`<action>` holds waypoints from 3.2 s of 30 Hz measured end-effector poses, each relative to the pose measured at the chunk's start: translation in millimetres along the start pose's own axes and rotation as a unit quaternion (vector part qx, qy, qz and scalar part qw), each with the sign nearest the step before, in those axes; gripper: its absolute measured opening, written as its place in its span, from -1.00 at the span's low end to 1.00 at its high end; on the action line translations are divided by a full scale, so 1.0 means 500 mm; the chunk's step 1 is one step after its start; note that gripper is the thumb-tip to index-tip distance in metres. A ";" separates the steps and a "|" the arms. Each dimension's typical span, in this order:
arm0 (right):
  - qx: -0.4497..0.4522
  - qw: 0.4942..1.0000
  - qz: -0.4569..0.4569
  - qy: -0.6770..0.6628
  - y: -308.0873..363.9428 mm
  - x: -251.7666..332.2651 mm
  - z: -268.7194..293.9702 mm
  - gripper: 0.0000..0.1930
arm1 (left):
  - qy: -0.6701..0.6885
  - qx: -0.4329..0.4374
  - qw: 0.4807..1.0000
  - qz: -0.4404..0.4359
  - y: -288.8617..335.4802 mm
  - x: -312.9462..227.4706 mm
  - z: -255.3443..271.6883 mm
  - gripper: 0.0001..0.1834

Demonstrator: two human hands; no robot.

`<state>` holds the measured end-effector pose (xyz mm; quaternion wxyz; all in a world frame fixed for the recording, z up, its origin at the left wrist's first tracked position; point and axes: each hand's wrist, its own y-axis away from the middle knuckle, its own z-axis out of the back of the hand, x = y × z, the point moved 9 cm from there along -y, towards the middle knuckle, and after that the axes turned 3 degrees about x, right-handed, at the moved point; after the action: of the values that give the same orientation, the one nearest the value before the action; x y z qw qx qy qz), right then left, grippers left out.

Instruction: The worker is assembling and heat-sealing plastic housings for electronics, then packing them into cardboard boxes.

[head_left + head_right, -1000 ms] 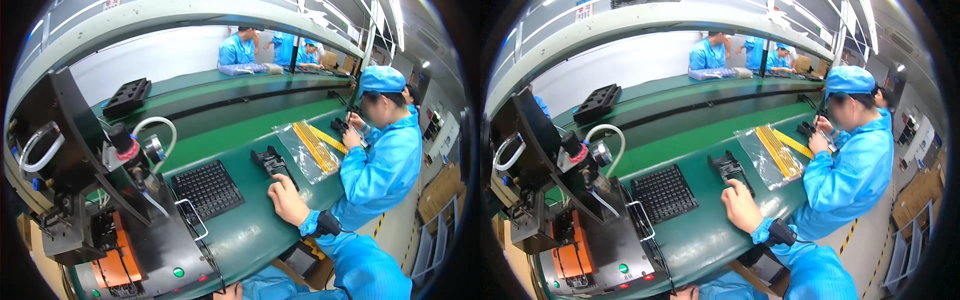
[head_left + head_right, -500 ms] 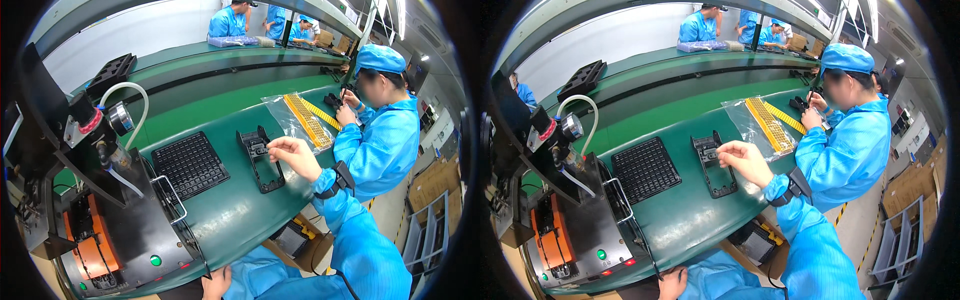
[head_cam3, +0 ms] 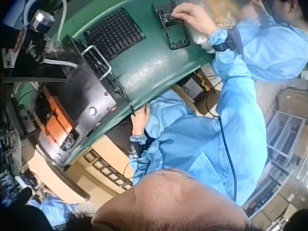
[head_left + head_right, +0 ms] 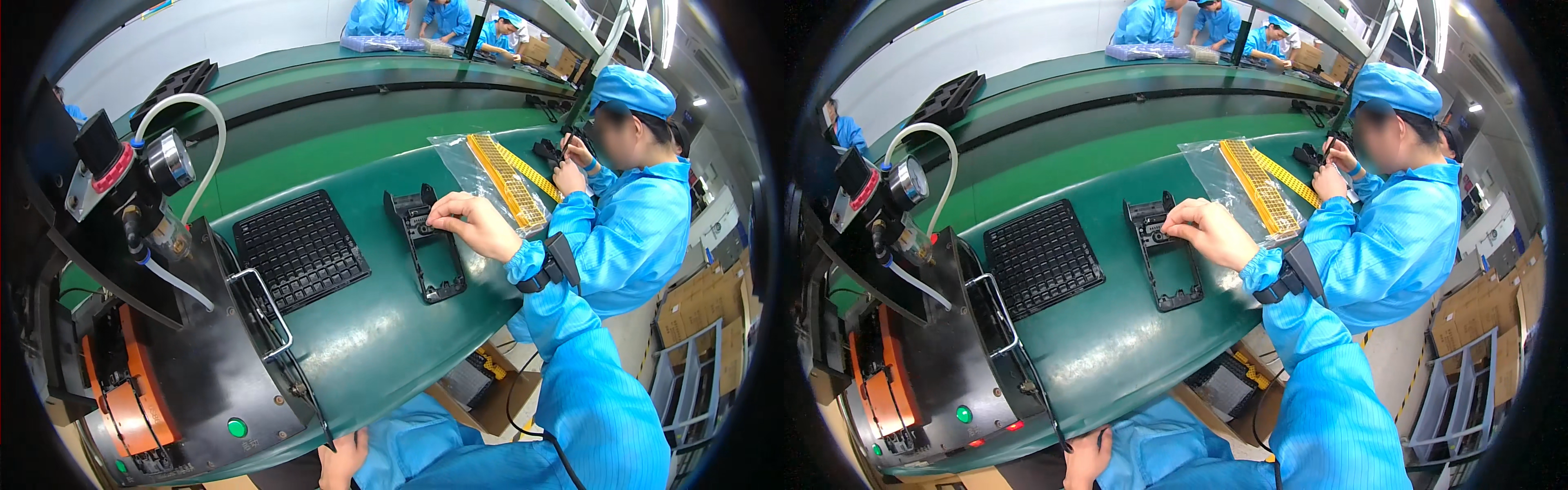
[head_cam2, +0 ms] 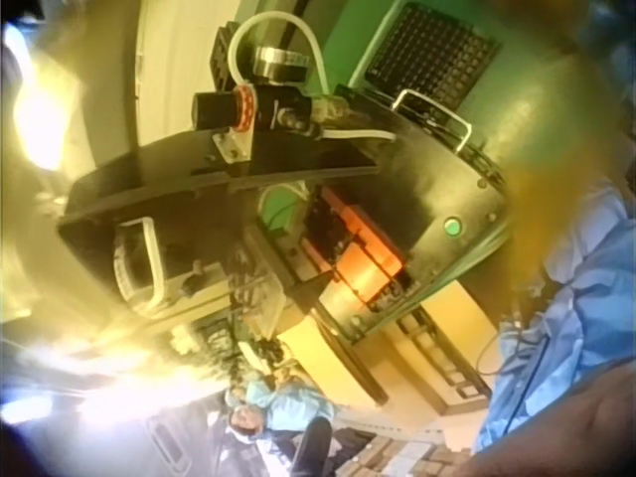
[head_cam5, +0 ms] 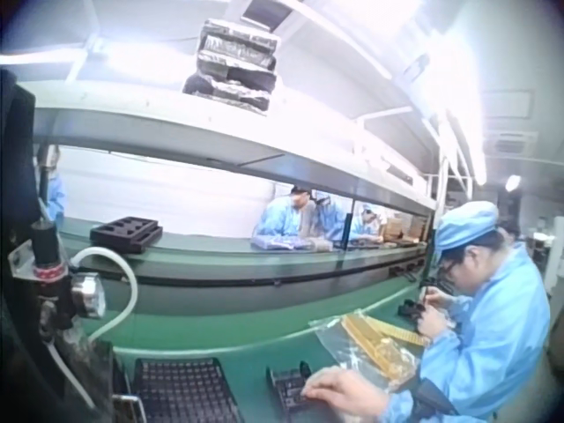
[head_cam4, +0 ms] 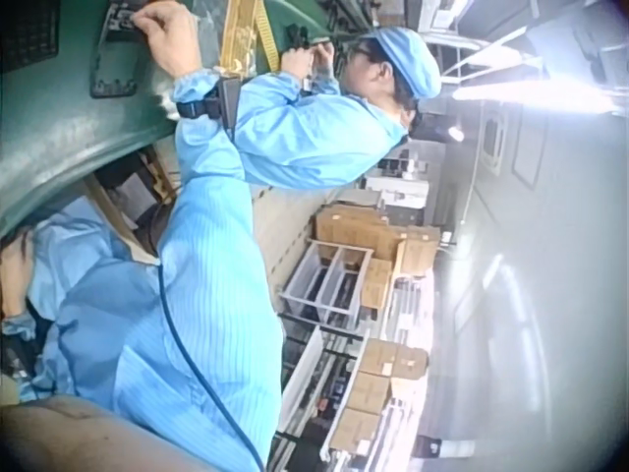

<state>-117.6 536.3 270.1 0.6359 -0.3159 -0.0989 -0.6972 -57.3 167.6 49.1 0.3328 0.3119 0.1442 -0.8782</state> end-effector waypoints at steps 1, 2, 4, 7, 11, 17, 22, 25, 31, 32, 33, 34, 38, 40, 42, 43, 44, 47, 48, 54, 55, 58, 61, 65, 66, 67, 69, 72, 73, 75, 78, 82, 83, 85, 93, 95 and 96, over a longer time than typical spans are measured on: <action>0.001 1.000 -0.003 0.000 0.002 0.000 0.001 -0.88 | -0.005 -0.006 1.000 -0.003 0.000 -0.005 0.005 -0.73; 0.001 1.000 -0.003 0.000 0.004 0.001 0.004 -0.88 | -0.005 -0.006 1.000 -0.003 0.000 -0.011 0.007 -0.73; 0.005 1.000 -0.010 0.000 0.000 0.000 0.001 -0.88 | 0.017 0.003 0.999 0.047 -0.002 0.002 0.004 -0.78; 0.019 1.000 -0.023 0.006 -0.002 0.001 -0.003 -0.87 | 0.013 -0.002 0.999 0.037 -0.003 0.003 0.003 -0.78; -0.012 1.000 -0.010 0.009 -0.001 0.005 0.003 -0.87 | 0.016 0.002 0.999 0.041 -0.003 0.007 -0.003 -0.79; 0.022 0.986 -0.148 -0.080 -0.012 -0.042 -0.002 -0.88 | 0.009 0.002 0.999 0.040 -0.001 0.008 -0.003 -0.79; 0.079 0.952 -0.207 -0.212 -0.024 -0.077 -0.028 -0.84 | 0.005 -0.005 1.000 0.020 -0.002 0.012 -0.006 -0.79; 0.055 0.953 -0.196 -0.224 -0.014 -0.082 -0.019 -0.84 | 0.006 -0.004 1.000 0.025 -0.002 0.011 -0.008 -0.80; -0.104 0.991 0.051 0.069 0.108 0.100 -0.003 -0.78 | 0.005 -0.020 1.000 -0.006 0.012 0.015 0.001 -0.80; -0.079 0.988 0.070 0.109 0.126 0.131 -0.040 -0.74 | -0.002 -0.026 1.000 0.001 0.020 0.012 0.024 -0.80; -0.058 0.982 0.082 0.160 0.151 0.160 -0.061 -0.70 | 0.045 0.019 0.999 0.019 0.024 -0.005 0.041 -0.80; -0.057 0.980 0.058 0.182 0.169 0.162 -0.084 -0.67 | 0.086 0.059 0.994 0.044 0.032 -0.017 0.060 -0.78; -0.034 0.988 0.050 0.140 0.189 0.158 -0.117 -0.68 | 0.150 0.062 0.985 -0.058 0.073 -0.153 0.198 -0.82; -0.029 0.995 0.040 0.086 0.199 0.170 -0.109 -0.72 | 0.185 0.127 0.973 -0.063 0.127 -0.171 0.213 -0.84; -0.026 0.999 0.008 0.026 0.209 0.214 -0.081 -0.75 | 0.140 0.113 0.976 -0.126 0.131 -0.216 0.341 -0.77; -0.020 1.000 -0.018 0.000 0.217 0.243 -0.061 -0.75 | 0.073 0.080 0.981 -0.162 0.153 -0.222 0.405 -0.70; -0.017 1.000 0.019 0.010 0.221 0.287 -0.056 -0.75 | 0.017 -0.058 0.987 -0.151 0.174 -0.229 0.495 -0.73; -0.024 0.996 0.086 0.016 0.244 0.402 -0.056 -0.67 | -0.121 -0.252 0.950 -0.142 0.166 -0.194 0.650 -0.66; -0.014 0.997 0.078 -0.020 0.252 0.432 -0.062 -0.64 | -0.187 -0.259 0.940 -0.120 0.125 -0.197 0.666 -0.59; 0.063 0.959 0.262 -0.083 0.282 0.671 -0.130 -0.62 | -0.347 -0.205 0.905 -0.136 0.061 -0.172 0.684 -0.45; 0.073 0.943 0.287 -0.152 0.290 0.699 -0.137 -0.49 | -0.384 -0.196 0.889 -0.154 0.071 -0.180 0.678 -0.47; 0.064 0.945 0.296 -0.124 0.271 0.724 -0.183 -0.62 | -0.342 -0.245 0.890 -0.177 0.065 -0.194 0.699 -0.54; 0.050 0.940 0.318 -0.113 0.250 0.740 -0.206 -0.61 | -0.334 -0.281 0.866 -0.246 0.088 -0.228 0.701 -0.53; 0.056 0.949 0.290 -0.107 0.237 0.735 -0.228 -0.61 | -0.328 -0.313 0.862 -0.227 0.203 -0.225 0.667 -0.58; 0.062 0.947 0.296 -0.109 0.233 0.742 -0.231 -0.61 | -0.337 -0.336 0.862 -0.177 0.269 -0.224 0.662 -0.63; 0.056 0.947 0.303 -0.090 0.233 0.753 -0.230 -0.62 | -0.346 -0.387 0.846 -0.122 0.361 -0.206 0.638 -0.63; 0.064 0.937 0.332 -0.087 0.227 0.774 -0.248 -0.65 | -0.255 -0.613 0.746 -0.048 0.576 -0.190 0.624 -0.62; 0.065 0.938 0.336 -0.047 0.211 0.775 -0.287 -0.63 | -0.086 -0.784 0.561 0.252 0.805 -0.090 0.626 -0.71; 0.051 0.942 0.329 -0.031 0.212 0.781 -0.277 -0.64 | -0.068 -0.740 0.613 0.267 0.833 -0.066 0.668 -0.73; 0.015 0.947 0.317 -0.041 0.194 0.779 -0.264 -0.67 | -0.001 -0.646 0.669 0.367 0.936 0.050 0.694 -0.72; 0.022 0.944 0.328 -0.024 0.176 0.801 -0.300 -0.73 | -0.133 -0.490 0.676 0.534 1.154 0.143 0.654 -0.62; 0.013 0.941 0.337 -0.017 0.150 0.818 -0.333 -0.77 | -0.047 -0.523 0.639 0.562 1.352 0.266 0.570 -0.58; 0.001 0.941 0.338 -0.023 0.150 0.819 -0.311 -0.77 | 0.057 -0.615 0.562 0.550 1.396 0.270 0.548 -0.60; 0.009 0.937 0.347 -0.033 0.142 0.829 -0.322 -0.78 | 0.228 -0.729 0.435 0.477 1.466 0.366 0.453 -0.65; 0.034 0.944 0.328 -0.010 0.188 0.852 -0.287 -0.72 | 0.392 -0.806 0.272 0.350 1.293 0.775 0.273 -0.76; 0.043 0.952 0.303 0.011 0.197 0.858 -0.285 -0.75 | 0.409 -0.792 0.289 0.348 1.220 0.864 0.279 -0.78; 0.044 0.951 0.307 0.024 0.196 0.857 -0.295 -0.74 | 0.420 -0.800 0.290 0.314 1.172 0.914 0.289 -0.80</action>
<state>-67.3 86.7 371.9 0.8343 -0.2864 -0.0125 -0.4709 6.0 -556.6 -161.6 0.5616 0.2384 0.7864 0.0966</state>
